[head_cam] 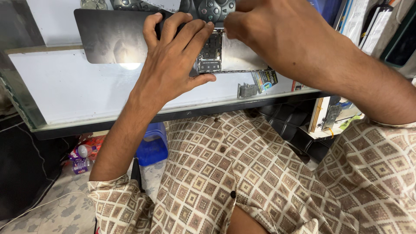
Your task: The person applies liquid adhesive to the edges of a smartphone back cover using a bottle and a metal spatula. They then use a screwdriver to remove screws from the phone's internal frame.
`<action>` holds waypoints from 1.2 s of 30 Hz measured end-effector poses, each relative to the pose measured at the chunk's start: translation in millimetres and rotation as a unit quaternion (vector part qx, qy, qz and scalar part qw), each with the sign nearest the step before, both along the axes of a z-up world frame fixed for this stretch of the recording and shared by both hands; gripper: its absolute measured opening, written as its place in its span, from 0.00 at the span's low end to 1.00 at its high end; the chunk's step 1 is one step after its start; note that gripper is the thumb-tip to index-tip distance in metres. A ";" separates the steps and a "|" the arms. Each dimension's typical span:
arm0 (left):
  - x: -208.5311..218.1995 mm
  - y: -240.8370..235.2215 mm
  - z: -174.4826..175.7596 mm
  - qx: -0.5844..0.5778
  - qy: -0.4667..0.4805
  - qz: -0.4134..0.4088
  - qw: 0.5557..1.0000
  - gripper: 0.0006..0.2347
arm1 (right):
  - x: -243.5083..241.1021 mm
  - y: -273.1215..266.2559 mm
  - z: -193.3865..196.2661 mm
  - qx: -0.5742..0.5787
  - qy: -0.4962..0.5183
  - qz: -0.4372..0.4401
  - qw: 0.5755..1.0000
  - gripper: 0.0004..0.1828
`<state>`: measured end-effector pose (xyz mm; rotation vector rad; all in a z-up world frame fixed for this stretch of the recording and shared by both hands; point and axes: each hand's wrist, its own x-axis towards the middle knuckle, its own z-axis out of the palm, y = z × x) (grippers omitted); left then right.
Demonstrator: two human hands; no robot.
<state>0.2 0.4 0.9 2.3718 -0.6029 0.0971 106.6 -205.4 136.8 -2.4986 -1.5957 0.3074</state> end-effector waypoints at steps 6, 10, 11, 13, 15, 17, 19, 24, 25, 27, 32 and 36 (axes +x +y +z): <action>0.1 0.4 1.3 -0.001 -0.003 0.001 1.000 0.42 | -0.6 4.4 2.5 0.027 0.012 0.026 0.999 0.16; 0.1 1.1 1.7 0.001 0.003 0.000 1.000 0.42 | 0.1 4.6 1.0 0.028 0.005 0.021 0.999 0.13; 0.1 1.1 1.8 0.001 0.003 0.001 1.000 0.42 | 0.8 3.5 0.9 -0.017 0.013 0.005 1.000 0.14; 0.8 0.6 2.1 0.003 0.001 0.001 1.000 0.42 | 2.3 1.2 0.6 -0.108 0.012 -0.020 0.994 0.16; 0.1 0.6 2.3 0.008 0.000 0.002 1.000 0.42 | 2.8 -0.6 0.1 -0.199 -0.003 -0.037 0.979 0.17; -0.2 0.7 1.9 0.004 0.002 0.001 1.000 0.42 | 1.5 -2.8 0.8 -0.096 -0.002 -0.012 0.995 0.08; -0.6 0.8 0.8 0.001 0.002 0.001 1.000 0.42 | 0.2 -2.7 0.2 -0.029 -0.017 0.012 0.999 0.09; 0.1 -0.2 -1.9 0.000 -0.004 0.003 1.000 0.42 | -0.5 1.0 -2.5 0.011 -0.028 0.039 0.999 0.12; 0.1 0.1 -2.0 0.002 -0.004 0.002 1.000 0.42 | 0.0 1.5 -2.6 0.019 -0.022 0.037 0.999 0.11; -1.1 1.2 -1.8 0.007 -0.001 0.001 1.000 0.43 | 0.8 1.3 -2.6 0.035 -0.009 0.033 0.999 0.14; -0.4 0.4 -1.3 0.002 -0.005 0.002 1.000 0.42 | 0.8 -4.5 -1.4 -0.091 -0.009 -0.010 0.996 0.13; 0.2 1.0 0.1 0.005 -0.002 0.003 1.000 0.42 | 1.7 -5.8 -4.4 -0.027 -0.033 0.030 0.999 0.09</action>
